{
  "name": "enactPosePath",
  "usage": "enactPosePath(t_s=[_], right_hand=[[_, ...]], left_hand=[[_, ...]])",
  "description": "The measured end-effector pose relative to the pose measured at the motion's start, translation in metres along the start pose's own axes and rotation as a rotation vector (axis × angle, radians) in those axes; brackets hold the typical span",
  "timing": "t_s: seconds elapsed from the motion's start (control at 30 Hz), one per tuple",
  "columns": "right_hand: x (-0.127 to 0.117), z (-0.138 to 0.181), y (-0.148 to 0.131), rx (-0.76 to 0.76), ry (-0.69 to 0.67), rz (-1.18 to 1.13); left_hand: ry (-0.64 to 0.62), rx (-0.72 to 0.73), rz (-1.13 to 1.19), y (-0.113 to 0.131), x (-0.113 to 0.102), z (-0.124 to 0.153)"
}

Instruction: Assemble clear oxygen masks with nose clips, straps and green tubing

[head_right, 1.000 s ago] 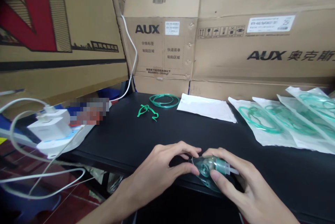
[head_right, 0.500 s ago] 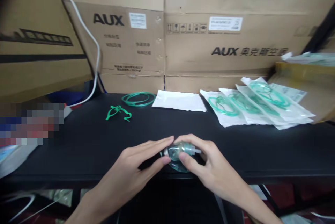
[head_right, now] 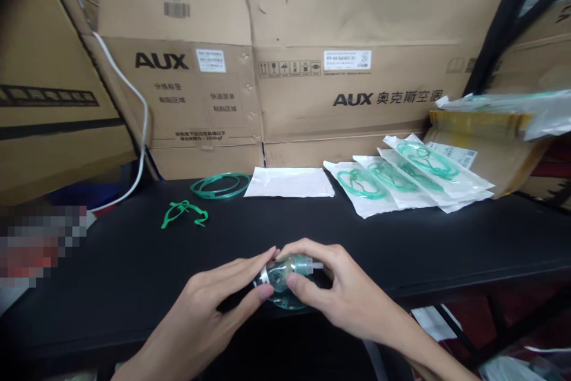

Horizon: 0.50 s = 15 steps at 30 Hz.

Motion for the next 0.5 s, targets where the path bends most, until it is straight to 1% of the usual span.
enactPosePath(t_s=[0.27, 0.4, 0.47, 0.5], right_hand=[[-0.0013, -0.002, -0.0033, -0.063, -0.012, -0.005], [-0.0015, -0.0006, -0.0033, -0.114, 0.015, 0.005], [-0.0007, -0.0002, -0.0038, -0.136, 0.03, 0.033], [0.0002, -0.0002, -0.004, -0.148, 0.04, 0.052]], left_hand=[[-0.055, -0.05, -0.077, -0.0074, 0.0033, 0.0024], [-0.054, -0.069, -0.086, -0.0063, 0.0013, 0.0012], [0.0, -0.074, -0.074, -0.0052, -0.0001, -0.0007], [0.059, -0.094, -0.057, -0.0048, -0.0011, -0.0016]])
Point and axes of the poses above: each hand's wrist, its own z-axis away from the middle knuckle, its own x-axis out of the palm, y = z × x, the point moved 2 cm from there along -z, towards the middle knuckle
